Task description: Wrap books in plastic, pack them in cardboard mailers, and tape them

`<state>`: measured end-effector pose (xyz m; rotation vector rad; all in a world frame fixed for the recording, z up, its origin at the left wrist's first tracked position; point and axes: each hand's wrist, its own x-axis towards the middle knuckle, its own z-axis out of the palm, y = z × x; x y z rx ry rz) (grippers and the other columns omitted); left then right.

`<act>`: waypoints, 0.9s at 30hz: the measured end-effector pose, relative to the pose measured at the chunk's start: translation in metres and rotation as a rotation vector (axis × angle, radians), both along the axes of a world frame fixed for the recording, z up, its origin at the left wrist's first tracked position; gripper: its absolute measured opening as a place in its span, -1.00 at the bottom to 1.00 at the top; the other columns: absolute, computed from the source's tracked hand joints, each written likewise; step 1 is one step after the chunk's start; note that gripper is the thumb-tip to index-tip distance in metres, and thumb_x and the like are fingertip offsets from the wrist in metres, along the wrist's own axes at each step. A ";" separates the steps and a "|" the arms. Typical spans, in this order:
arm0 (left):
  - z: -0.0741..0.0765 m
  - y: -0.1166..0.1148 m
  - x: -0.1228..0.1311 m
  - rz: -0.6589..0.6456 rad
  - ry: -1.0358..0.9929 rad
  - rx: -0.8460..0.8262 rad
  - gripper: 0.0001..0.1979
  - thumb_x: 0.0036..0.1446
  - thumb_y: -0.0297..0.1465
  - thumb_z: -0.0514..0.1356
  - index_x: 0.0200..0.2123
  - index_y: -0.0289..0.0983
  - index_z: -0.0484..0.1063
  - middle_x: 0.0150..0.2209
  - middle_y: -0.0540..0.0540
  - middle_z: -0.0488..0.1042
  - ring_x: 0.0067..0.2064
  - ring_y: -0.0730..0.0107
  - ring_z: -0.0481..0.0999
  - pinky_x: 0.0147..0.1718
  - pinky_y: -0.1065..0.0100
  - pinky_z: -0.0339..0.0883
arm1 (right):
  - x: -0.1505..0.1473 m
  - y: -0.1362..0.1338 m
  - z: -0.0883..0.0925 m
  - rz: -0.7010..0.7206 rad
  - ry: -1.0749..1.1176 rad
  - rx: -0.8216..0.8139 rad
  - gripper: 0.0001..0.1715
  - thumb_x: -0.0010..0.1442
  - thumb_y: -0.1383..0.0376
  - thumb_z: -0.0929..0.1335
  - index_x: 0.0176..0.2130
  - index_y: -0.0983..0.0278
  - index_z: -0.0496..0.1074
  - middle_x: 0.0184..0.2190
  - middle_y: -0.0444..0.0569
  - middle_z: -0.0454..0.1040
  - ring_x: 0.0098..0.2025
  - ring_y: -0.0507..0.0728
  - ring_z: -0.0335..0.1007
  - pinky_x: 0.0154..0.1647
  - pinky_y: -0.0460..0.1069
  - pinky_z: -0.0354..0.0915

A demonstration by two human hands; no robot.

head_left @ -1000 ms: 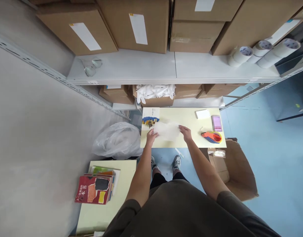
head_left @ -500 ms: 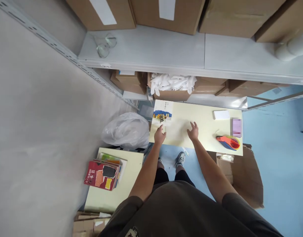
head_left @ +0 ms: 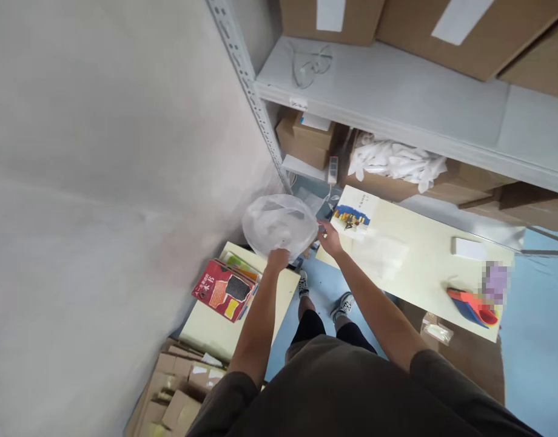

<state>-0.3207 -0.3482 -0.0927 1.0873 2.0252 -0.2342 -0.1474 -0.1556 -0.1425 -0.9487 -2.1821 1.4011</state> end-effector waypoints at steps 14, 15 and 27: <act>-0.067 -0.008 -0.075 0.537 -0.063 0.526 -0.43 0.43 -0.40 0.11 0.46 -0.26 0.33 0.45 -0.30 0.37 0.45 0.01 0.38 0.40 0.05 0.32 | -0.159 -0.035 -0.103 0.797 -0.714 0.184 -0.42 0.26 0.44 0.42 0.24 0.26 0.56 0.25 0.16 0.55 0.30 0.32 0.46 0.38 0.12 0.32; -0.077 -0.003 -0.087 0.568 -0.048 0.532 -0.34 0.38 -0.42 0.17 0.52 -0.24 0.24 0.53 -0.30 0.24 0.51 -0.03 0.28 0.40 0.03 0.31 | -0.167 -0.034 -0.115 0.807 -0.760 0.191 -0.36 0.25 0.43 0.44 0.29 0.25 0.52 0.28 0.16 0.54 0.32 0.33 0.45 0.37 0.11 0.31; -0.148 -0.026 -0.124 0.421 0.068 0.611 -0.13 0.26 -0.43 0.22 0.58 -0.04 0.07 0.66 -0.04 -0.16 0.64 -0.26 -0.25 0.45 -0.29 0.16 | -0.205 -0.062 -0.218 0.588 -0.735 0.116 -0.74 0.23 0.29 0.54 -0.06 0.22 0.63 -0.13 0.21 0.70 0.00 0.38 0.67 0.09 0.20 0.50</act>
